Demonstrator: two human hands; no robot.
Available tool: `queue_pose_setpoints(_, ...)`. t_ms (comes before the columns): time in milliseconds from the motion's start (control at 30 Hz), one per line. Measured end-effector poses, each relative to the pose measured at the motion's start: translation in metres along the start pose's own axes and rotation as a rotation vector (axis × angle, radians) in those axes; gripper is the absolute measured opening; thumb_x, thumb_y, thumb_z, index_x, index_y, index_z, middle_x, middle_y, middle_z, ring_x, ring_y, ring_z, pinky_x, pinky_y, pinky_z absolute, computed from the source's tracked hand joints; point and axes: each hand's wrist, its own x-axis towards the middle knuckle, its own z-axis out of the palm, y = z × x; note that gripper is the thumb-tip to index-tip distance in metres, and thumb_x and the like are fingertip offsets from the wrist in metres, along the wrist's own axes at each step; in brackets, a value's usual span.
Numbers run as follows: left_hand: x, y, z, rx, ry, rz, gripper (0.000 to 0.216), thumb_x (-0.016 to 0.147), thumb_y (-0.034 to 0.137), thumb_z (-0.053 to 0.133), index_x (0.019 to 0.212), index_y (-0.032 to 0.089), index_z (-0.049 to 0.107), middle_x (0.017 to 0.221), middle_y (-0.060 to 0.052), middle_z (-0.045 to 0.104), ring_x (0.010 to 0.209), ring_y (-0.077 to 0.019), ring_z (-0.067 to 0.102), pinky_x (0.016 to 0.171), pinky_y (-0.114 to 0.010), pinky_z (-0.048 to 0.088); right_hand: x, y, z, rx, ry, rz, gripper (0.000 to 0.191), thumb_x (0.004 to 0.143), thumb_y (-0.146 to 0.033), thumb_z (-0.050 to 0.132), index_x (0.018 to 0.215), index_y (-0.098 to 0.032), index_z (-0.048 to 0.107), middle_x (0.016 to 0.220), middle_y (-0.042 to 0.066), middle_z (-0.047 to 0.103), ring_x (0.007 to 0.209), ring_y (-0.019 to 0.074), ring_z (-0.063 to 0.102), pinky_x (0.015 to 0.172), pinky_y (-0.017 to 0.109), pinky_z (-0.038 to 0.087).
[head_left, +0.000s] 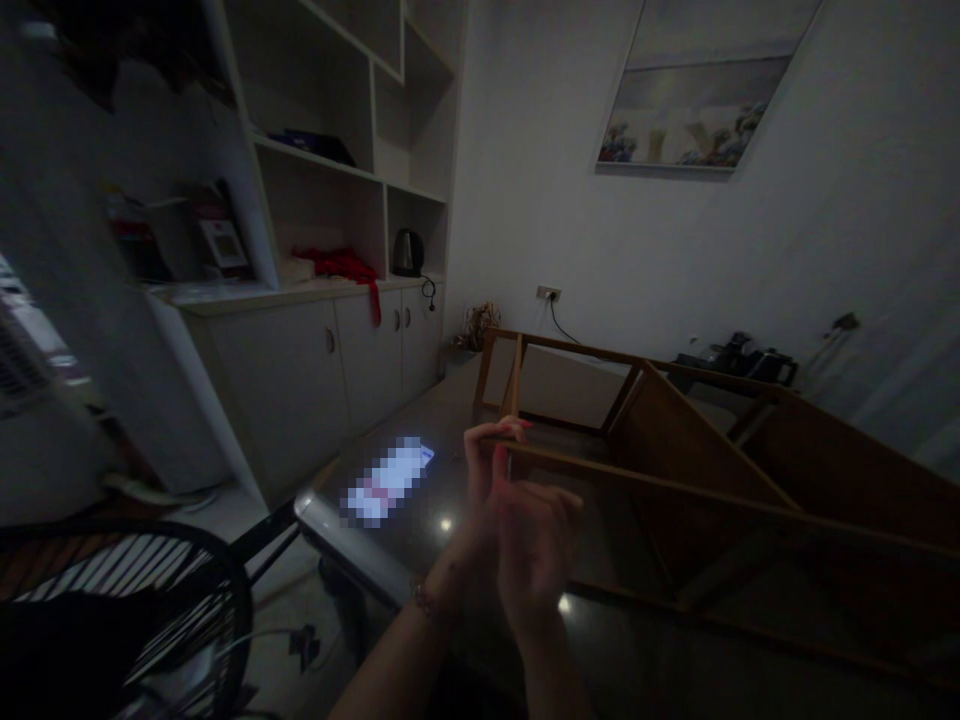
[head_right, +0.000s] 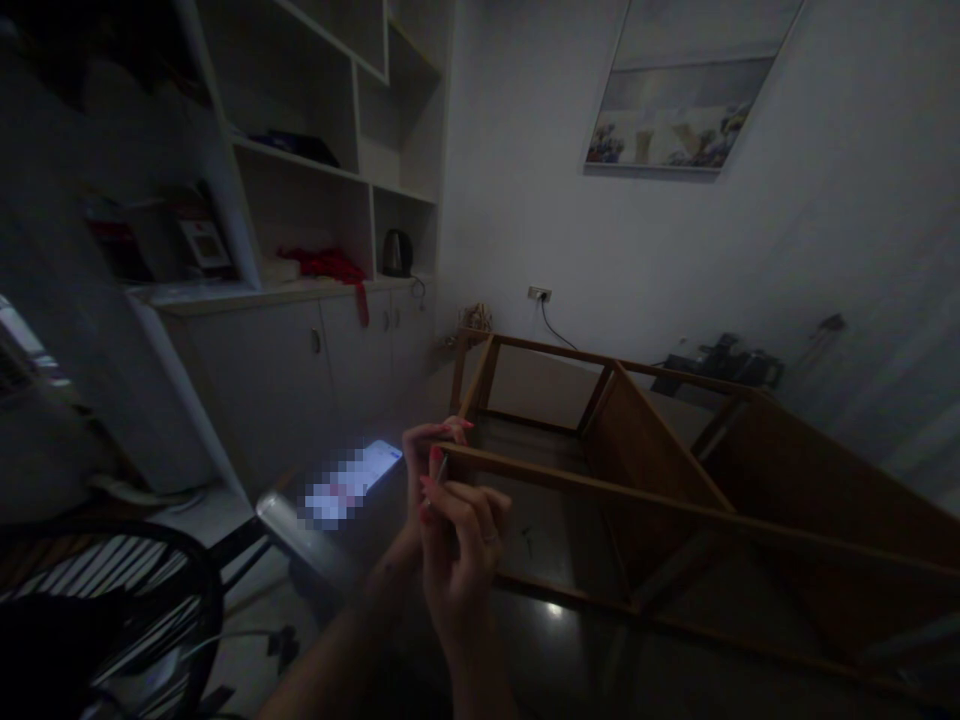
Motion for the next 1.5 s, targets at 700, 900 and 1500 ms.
queue_pose_setpoints(700, -0.002, -0.001, -0.003, -0.012, -0.015, 0.002, 0.017, 0.104, 0.042, 0.048, 0.117, 0.031, 0.050, 0.106, -0.002, 0.063, 0.110, -0.0172, 0.062, 0.096, -0.037, 0.048, 0.011, -0.003, 0.007, -0.080, -0.019, -0.079, 0.022, 0.105, -0.025, 0.045, 0.096, -0.024, 0.064, 0.084, 0.001, 0.063, 0.076, 0.0139, 0.062, 0.069, 0.025, 0.050)
queue_pose_setpoints(900, -0.002, -0.008, -0.001, -0.060, 0.023, -0.006, 0.018, 0.102, 0.043, 0.050, 0.115, 0.030, 0.050, 0.111, -0.003, 0.066, 0.106, -0.0169, 0.064, 0.093, -0.036, 0.050, 0.017, -0.003, 0.001, -0.233, -0.059, -0.189, 0.022, 0.104, -0.026, 0.049, 0.103, -0.024, 0.071, 0.079, 0.002, 0.063, 0.071, 0.0160, 0.054, 0.066, 0.029, 0.043)
queue_pose_setpoints(1500, -0.004, -0.008, 0.000, 0.033, 0.071, -0.010, 0.022, 0.101, 0.044, 0.052, 0.116, 0.029, 0.050, 0.107, -0.004, 0.064, 0.107, -0.0187, 0.063, 0.098, -0.039, 0.049, 0.018, -0.011, -0.003, 0.071, -0.153, -0.026, 0.010, 0.097, -0.025, 0.061, 0.088, -0.024, 0.064, 0.076, -0.001, 0.064, 0.073, 0.0147, 0.062, 0.067, 0.027, 0.051)
